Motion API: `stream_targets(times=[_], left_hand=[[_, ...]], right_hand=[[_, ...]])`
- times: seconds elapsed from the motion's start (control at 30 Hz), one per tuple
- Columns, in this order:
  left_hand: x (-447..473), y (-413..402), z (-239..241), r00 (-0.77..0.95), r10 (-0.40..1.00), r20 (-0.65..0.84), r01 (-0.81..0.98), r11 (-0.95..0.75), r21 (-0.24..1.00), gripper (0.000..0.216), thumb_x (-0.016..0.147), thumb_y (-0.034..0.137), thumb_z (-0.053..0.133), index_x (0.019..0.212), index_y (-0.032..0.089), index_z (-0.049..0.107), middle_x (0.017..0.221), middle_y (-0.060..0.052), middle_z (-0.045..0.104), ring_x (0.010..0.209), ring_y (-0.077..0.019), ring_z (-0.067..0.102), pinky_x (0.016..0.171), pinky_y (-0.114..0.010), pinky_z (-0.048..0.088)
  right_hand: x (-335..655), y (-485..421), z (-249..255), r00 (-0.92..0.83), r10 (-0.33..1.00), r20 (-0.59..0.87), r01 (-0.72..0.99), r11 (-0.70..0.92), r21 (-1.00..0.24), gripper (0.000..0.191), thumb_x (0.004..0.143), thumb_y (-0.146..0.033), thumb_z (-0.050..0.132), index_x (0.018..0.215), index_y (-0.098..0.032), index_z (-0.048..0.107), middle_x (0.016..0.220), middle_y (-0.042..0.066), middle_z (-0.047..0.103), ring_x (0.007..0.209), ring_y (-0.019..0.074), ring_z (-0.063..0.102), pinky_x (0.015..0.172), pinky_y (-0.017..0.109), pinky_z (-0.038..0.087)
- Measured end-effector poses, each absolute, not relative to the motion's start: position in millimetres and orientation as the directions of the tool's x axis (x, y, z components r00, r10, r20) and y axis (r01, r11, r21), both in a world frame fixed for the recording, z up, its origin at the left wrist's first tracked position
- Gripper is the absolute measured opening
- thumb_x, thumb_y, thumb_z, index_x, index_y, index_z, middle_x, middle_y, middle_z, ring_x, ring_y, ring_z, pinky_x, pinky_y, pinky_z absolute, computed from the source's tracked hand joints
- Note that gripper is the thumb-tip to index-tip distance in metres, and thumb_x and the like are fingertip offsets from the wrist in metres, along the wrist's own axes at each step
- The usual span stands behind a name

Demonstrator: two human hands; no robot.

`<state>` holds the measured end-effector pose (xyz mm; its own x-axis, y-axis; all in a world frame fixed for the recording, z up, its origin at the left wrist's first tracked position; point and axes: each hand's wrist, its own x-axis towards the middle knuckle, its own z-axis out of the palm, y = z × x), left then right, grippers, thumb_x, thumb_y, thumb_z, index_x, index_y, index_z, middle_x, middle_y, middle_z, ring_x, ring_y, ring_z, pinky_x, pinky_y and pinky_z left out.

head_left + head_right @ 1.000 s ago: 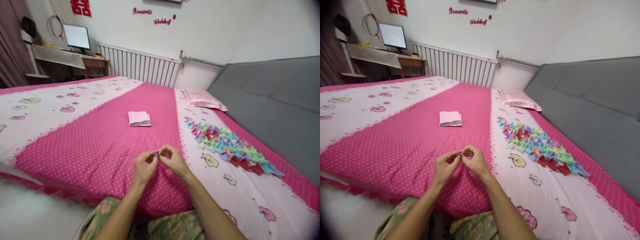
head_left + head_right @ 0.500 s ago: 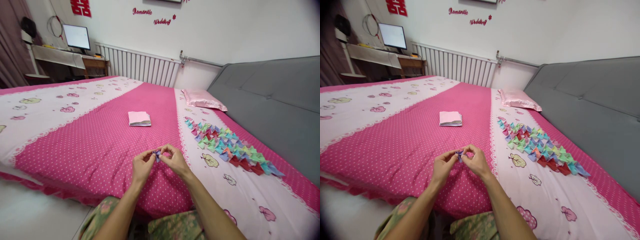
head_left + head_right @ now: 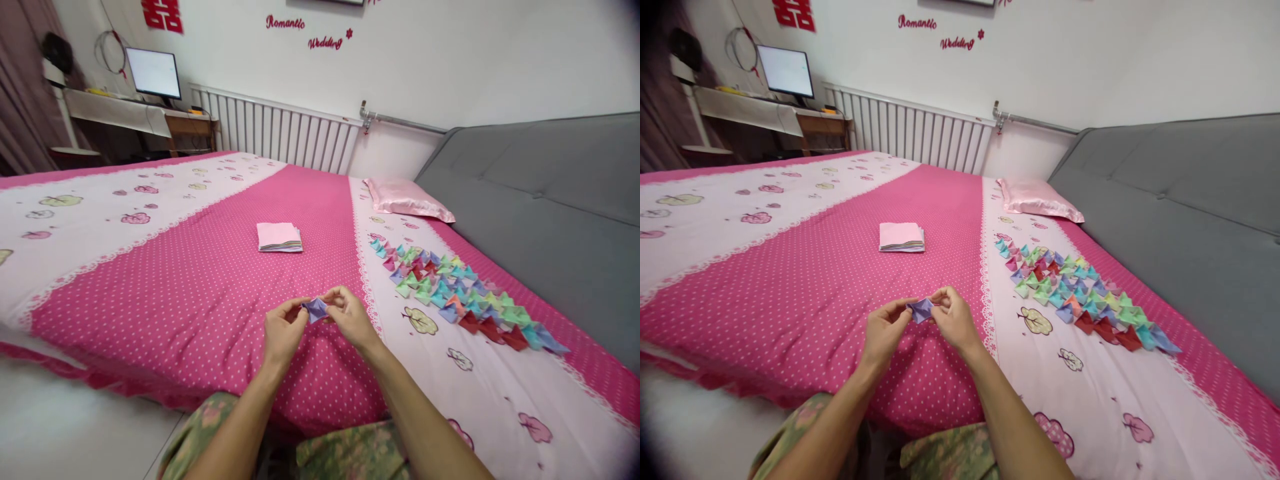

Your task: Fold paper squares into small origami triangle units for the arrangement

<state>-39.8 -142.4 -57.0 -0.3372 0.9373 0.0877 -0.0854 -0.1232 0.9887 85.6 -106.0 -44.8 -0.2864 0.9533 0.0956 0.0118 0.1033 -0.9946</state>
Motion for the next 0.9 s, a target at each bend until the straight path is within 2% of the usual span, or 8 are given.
stream_targets(times=[0.13, 0.33, 0.5, 0.73, 0.9], left_hand=[[-40, -142, -60, -0.334, 0.934, 0.123, -0.063, -0.153, 0.986, 0.024, 0.063, 0.018, 0.055, 0.084, 0.012, 0.066, 0.080, -0.007, 0.068, 0.072, -0.0157, 0.063, 0.068, -0.025, 0.048], [-41, -140, -63, -0.346, 0.928, 0.137, -0.008, -0.149, 0.989, 0.023, 0.065, 0.018, 0.054, 0.085, 0.012, 0.065, 0.080, -0.007, 0.068, 0.073, -0.0153, 0.063, 0.070, -0.025, 0.049], [-41, -144, -63, -0.323, 0.920, 0.222, 0.132, -0.189, 0.973, 0.023, 0.067, 0.020, 0.054, 0.086, 0.015, 0.065, 0.083, -0.006, 0.068, 0.074, -0.0153, 0.063, 0.072, -0.027, 0.050], [-39, -147, -60, -0.301, 0.902, 0.309, 0.231, -0.245, 0.942, 0.021, 0.067, 0.016, 0.053, 0.084, 0.017, 0.066, 0.083, -0.004, 0.067, 0.074, -0.0139, 0.062, 0.071, -0.026, 0.050], [-40, -143, -66, -0.269, 0.918, 0.292, 0.191, -0.246, 0.950, 0.022, 0.066, 0.012, 0.052, 0.084, 0.016, 0.065, 0.082, -0.005, 0.066, 0.075, -0.0141, 0.062, 0.073, -0.027, 0.050]], right_hand=[[84, -107, -42, -0.299, 0.952, 0.068, -0.012, 0.067, -0.998, 0.011, 0.067, -0.019, 0.052, 0.077, -0.017, 0.050, 0.071, 0.000, 0.059, 0.062, 0.0125, 0.059, 0.059, 0.025, 0.048], [84, -108, -39, -0.316, 0.947, 0.053, -0.051, 0.039, -0.998, 0.010, 0.068, -0.021, 0.053, 0.075, -0.015, 0.055, 0.071, 0.001, 0.058, 0.066, 0.0127, 0.057, 0.064, 0.028, 0.049], [86, -110, -39, -0.295, 0.955, 0.037, 0.001, 0.040, -0.999, 0.015, 0.069, -0.029, 0.056, 0.072, -0.014, 0.054, 0.067, 0.000, 0.056, 0.063, 0.0121, 0.055, 0.059, 0.025, 0.048], [87, -106, -47, -0.270, 0.961, 0.058, 0.064, 0.079, -0.995, 0.013, 0.061, -0.017, 0.057, 0.073, -0.015, 0.052, 0.063, -0.002, 0.057, 0.053, 0.0100, 0.054, 0.052, 0.021, 0.043], [88, -103, -52, -0.249, 0.967, 0.055, 0.099, 0.082, -0.992, 0.020, 0.058, -0.015, 0.058, 0.076, -0.016, 0.049, 0.062, -0.002, 0.057, 0.055, 0.0110, 0.055, 0.053, 0.022, 0.043]])
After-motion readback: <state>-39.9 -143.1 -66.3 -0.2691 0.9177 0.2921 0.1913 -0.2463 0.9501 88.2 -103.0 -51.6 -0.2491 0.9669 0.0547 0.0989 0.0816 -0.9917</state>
